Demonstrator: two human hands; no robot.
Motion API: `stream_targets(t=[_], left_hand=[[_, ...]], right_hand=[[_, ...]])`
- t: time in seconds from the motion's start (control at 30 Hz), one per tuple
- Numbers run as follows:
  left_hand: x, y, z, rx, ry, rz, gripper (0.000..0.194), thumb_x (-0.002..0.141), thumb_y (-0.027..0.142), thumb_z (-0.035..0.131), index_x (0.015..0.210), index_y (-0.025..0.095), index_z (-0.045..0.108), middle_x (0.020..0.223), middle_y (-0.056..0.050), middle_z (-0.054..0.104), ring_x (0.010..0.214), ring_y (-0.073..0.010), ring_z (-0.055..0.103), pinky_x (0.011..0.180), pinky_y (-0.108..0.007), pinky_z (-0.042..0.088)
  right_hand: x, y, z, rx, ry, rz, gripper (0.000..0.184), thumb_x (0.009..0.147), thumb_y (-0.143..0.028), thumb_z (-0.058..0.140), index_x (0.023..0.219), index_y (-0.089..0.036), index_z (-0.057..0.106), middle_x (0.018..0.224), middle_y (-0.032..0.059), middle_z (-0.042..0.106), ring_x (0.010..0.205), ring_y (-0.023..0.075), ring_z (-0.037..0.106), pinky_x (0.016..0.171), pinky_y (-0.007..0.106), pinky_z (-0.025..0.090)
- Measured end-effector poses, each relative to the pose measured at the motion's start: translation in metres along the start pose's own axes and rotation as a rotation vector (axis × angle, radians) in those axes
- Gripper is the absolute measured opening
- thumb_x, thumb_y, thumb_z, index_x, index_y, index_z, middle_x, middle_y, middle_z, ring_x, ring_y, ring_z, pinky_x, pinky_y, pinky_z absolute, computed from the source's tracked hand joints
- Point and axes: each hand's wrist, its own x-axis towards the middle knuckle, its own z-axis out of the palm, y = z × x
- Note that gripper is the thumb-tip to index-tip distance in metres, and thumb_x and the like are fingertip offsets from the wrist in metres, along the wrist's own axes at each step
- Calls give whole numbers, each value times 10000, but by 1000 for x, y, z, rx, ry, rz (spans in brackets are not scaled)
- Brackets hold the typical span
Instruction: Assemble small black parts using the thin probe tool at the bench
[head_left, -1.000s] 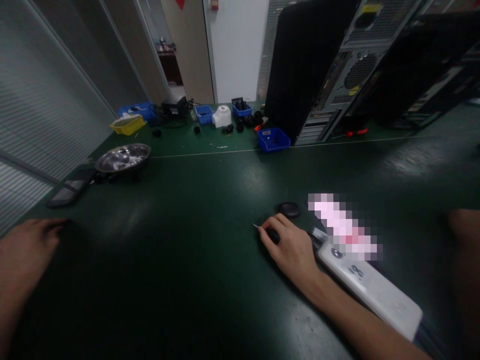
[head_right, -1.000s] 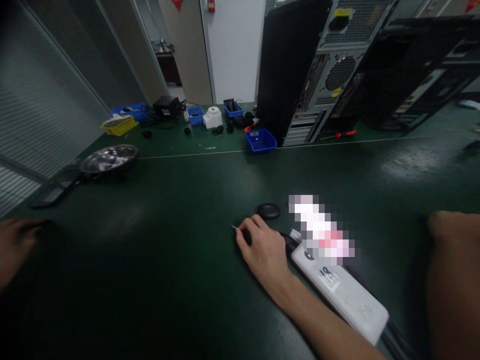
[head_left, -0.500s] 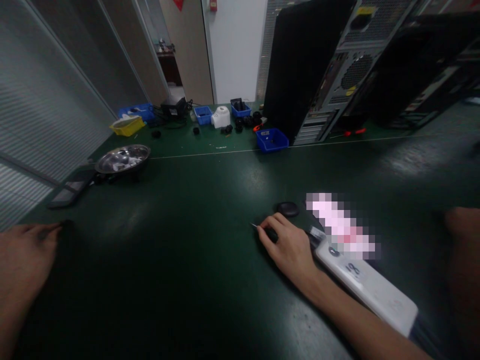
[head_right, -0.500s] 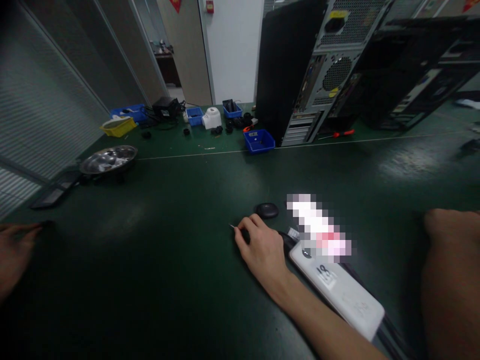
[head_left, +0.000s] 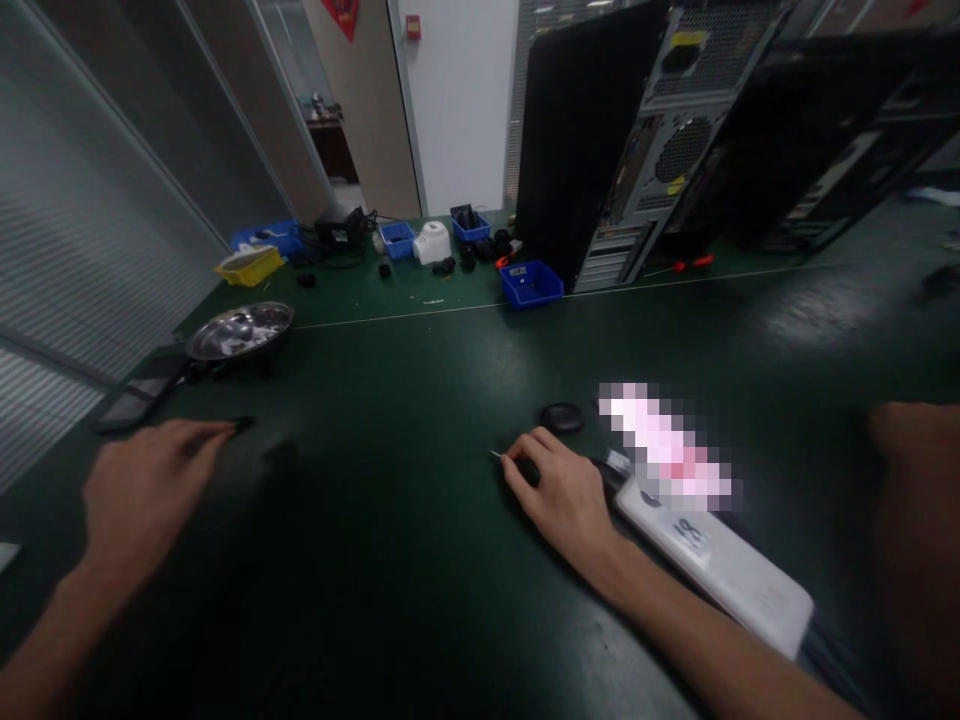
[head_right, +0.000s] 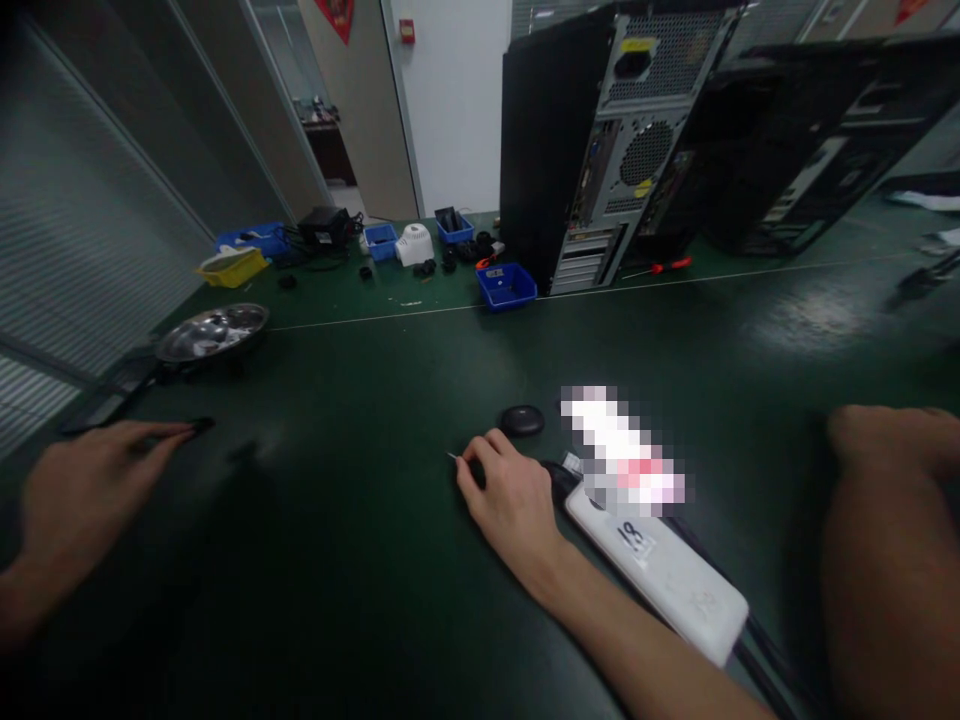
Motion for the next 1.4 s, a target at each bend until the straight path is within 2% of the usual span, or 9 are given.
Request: stream_targets(t=[0.13, 0.2, 0.33, 0.5, 0.7, 0.83, 1.1, 1.3, 1.4], left_hand=[[-12, 129, -10, -244, 49, 434, 241, 992, 338, 556, 1107, 210, 724, 1102, -31, 727, 954, -213, 611, 803, -333, 392], [-16, 179, -5, -359, 34, 590, 175, 979, 256, 585, 1066, 225, 734, 1054, -31, 735, 919, -210, 608, 788, -354, 402], [-21, 231, 19, -498, -52, 740, 171, 988, 193, 568, 1043, 215, 729, 1016, -35, 717, 913, -203, 589, 796, -376, 442], [-19, 235, 44, -676, -33, 720, 182, 1008, 194, 537, 1080, 193, 704, 1211, -75, 664, 1143, -216, 581, 971, -408, 502], [-18, 232, 45, -876, -178, 701, 225, 1036, 218, 484, 1142, 204, 682, 1138, -57, 694, 1082, -182, 629, 976, -377, 535], [-16, 230, 45, -891, -224, 741, 279, 1026, 203, 507, 1253, 229, 665, 1199, -62, 673, 1134, -183, 604, 993, -374, 524], [-14, 225, 49, -963, -264, 715, 251, 1026, 182, 509, 1171, 226, 709, 1158, -31, 691, 1086, -133, 632, 983, -308, 522], [-20, 226, 46, -823, -229, 859, 322, 1000, 74, 493, 1233, 198, 677, 1209, -55, 668, 1127, -165, 602, 979, -342, 532], [-22, 228, 47, -887, -230, 792, 291, 1015, 114, 496, 1213, 207, 687, 1188, -42, 679, 1104, -147, 618, 983, -325, 530]], right_hand=[[-1, 1, 0, 23, 0, -8, 199, 1025, -377, 526, 946, -246, 654, 1021, 12, 654, 824, 164, 648, 675, 282, 455], [-1, 0, 0, 40, 13, -6, 196, 1022, -373, 530, 939, -245, 654, 1013, 12, 657, 825, 164, 647, 690, 284, 463], [-1, -5, 1, 52, 38, -8, 201, 1016, -348, 541, 896, -235, 654, 963, 13, 657, 810, 161, 644, 728, 288, 470], [-1, -9, 2, 48, -1, -29, 180, 1009, -332, 551, 906, -241, 667, 952, 6, 657, 808, 158, 646, 725, 284, 462], [-1, -7, 2, 35, -12, -46, 181, 1007, -333, 550, 901, -246, 667, 944, 4, 654, 802, 155, 645, 714, 278, 457], [-1, -7, 2, 57, -17, -65, 176, 1008, -333, 553, 906, -246, 667, 946, 2, 650, 800, 152, 639, 713, 277, 454], [1, -10, -1, 161, -47, -118, 173, 1022, -305, 530, 923, -228, 649, 949, 13, 641, 803, 145, 627, 702, 267, 451], [-1, -8, 1, 110, -89, -135, 166, 1026, -322, 534, 944, -234, 649, 989, 15, 642, 785, 144, 627, 693, 272, 452], [-1, -8, 3, 144, -66, -138, 157, 1024, -306, 542, 936, -228, 646, 977, 14, 641, 787, 139, 627, 691, 266, 458]])
